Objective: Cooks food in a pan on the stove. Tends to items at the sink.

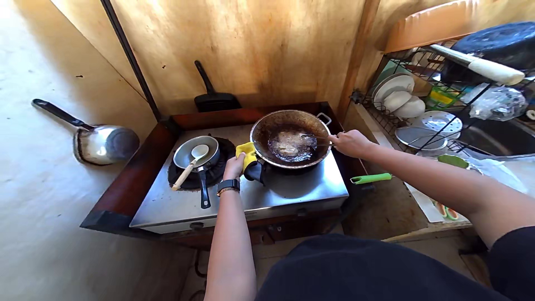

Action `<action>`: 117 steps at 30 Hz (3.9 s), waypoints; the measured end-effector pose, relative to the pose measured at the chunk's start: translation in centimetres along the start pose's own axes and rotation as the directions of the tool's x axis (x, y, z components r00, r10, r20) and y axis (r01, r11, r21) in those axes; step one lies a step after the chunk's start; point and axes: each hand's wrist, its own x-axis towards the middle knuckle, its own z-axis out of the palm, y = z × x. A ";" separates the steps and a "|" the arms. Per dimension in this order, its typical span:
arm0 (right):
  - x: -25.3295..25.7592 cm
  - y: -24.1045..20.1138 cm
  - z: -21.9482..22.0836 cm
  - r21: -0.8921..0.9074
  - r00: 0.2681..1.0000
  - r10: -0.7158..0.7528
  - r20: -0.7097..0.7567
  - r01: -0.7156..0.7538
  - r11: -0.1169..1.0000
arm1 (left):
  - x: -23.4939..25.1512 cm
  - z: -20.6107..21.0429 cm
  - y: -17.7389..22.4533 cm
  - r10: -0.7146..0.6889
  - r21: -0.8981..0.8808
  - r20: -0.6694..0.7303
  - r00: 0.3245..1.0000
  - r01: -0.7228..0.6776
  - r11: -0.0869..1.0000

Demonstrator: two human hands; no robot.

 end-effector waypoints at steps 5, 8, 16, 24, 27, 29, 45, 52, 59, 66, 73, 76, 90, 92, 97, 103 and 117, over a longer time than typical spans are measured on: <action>0.2 0.0 -0.4 -0.004 1.000 0.008 0.019 -0.008 1.000 | -0.1 0.1 -0.2 -0.009 -0.005 -0.006 1.000 0.009 1.000; 0.0 0.0 -0.2 -0.011 1.000 -0.003 0.023 0.003 1.000 | -0.2 0.1 0.0 -0.008 -0.004 -0.003 1.000 0.008 1.000; -1.1 -2.2 -2.2 -0.005 0.995 -0.024 0.095 0.024 1.000 | 0.1 0.0 -0.3 -0.002 0.014 0.003 1.000 0.002 1.000; 0.4 -5.8 -2.2 0.035 0.990 0.068 0.120 -0.073 0.997 | 0.1 0.0 -0.3 -0.001 0.013 0.004 1.000 0.001 1.000; 0.3 -6.2 -2.7 0.022 0.987 0.060 0.147 -0.064 0.998 | 0.3 0.0 -0.3 0.004 0.001 0.002 1.000 -0.004 1.000; 0.7 -6.3 -2.3 0.021 0.987 0.065 0.149 -0.069 0.997 | 0.5 -0.1 -0.6 0.005 0.001 0.008 1.000 -0.005 1.000; 1.2 -5.6 -3.1 0.044 0.989 0.061 0.131 -0.067 0.997 | 0.7 0.0 -0.7 0.030 0.020 0.012 0.999 -0.030 0.999; 0.0 -0.4 -6.4 0.100 0.971 0.190 0.147 -0.206 0.973 | 0.5 0.0 -0.4 0.006 0.000 0.018 1.000 -0.006 1.000; 3.4 6.9 -5.7 0.335 0.915 0.301 0.268 -0.381 0.862 | 0.0 0.1 0.0 -0.008 -0.008 0.009 1.000 0.008 1.000; 5.4 7.2 -5.6 0.514 0.820 0.390 0.419 -0.568 0.642 | 0.0 0.0 0.4 -0.031 0.001 0.014 0.999 0.031 1.000; 6.0 8.3 -4.7 0.536 0.821 0.375 0.432 -0.567 0.625 | -0.1 0.1 0.2 -0.012 -0.017 0.010 1.000 0.012 1.000; 6.0 8.3 -4.0 0.559 0.826 0.369 0.426 -0.561 0.611 | -0.1 0.0 0.2 -0.018 -0.014 0.006 1.000 0.018 1.000; 6.5 7.2 -2.5 0.580 0.830 0.361 0.426 -0.557 0.595 | 0.2 -0.1 0.3 -0.028 0.019 0.012 1.000 0.028 0.999; 6.1 7.6 -2.1 0.586 0.833 0.351 0.428 -0.551 0.594 | 0.2 0.1 0.1 -0.021 0.025 0.008 1.000 0.021 0.999; 5.8 7.3 -2.9 0.586 0.825 0.376 0.423 -0.565 0.580 | 0.2 0.0 0.2 -0.029 0.014 0.009 1.000 0.029 0.999; 5.7 7.7 -3.0 0.617 0.872 0.322 0.369 -0.489 0.616 | -0.1 0.0 0.4 -0.028 0.015 0.010 1.000 0.028 1.000; 8.1 10.5 -4.7 0.534 0.886 0.342 0.313 -0.462 0.708 | 0.0 -0.1 0.5 -0.037 0.017 0.028 0.999 0.037 0.999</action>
